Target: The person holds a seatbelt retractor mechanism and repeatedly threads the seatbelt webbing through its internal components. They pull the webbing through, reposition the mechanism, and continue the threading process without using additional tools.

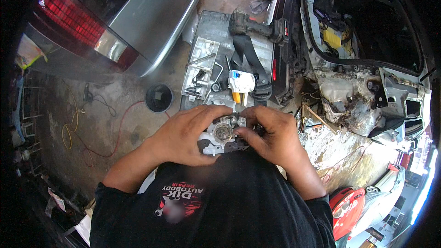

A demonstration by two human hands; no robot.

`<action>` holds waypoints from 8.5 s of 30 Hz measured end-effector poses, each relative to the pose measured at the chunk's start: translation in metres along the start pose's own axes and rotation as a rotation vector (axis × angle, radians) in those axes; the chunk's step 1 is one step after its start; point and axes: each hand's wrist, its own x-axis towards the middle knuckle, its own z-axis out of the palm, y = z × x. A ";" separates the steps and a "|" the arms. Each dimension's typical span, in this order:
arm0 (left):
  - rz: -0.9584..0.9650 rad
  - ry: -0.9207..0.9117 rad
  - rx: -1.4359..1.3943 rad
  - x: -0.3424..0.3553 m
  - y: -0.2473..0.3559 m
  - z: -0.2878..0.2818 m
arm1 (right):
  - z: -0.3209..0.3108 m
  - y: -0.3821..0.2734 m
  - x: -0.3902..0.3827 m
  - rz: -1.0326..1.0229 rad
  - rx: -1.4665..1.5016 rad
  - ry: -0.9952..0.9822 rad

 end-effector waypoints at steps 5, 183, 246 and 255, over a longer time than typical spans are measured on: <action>-0.002 0.009 0.004 -0.001 -0.002 0.001 | -0.002 0.003 -0.001 0.047 0.087 -0.031; -0.120 0.159 0.047 -0.045 0.008 0.001 | -0.008 0.103 -0.019 0.411 0.535 -0.298; -0.086 0.151 -0.102 -0.052 -0.001 -0.001 | -0.016 0.088 -0.014 0.248 0.288 -0.362; -0.054 0.151 -0.093 -0.052 -0.001 0.000 | -0.024 0.103 -0.016 0.336 0.421 -0.345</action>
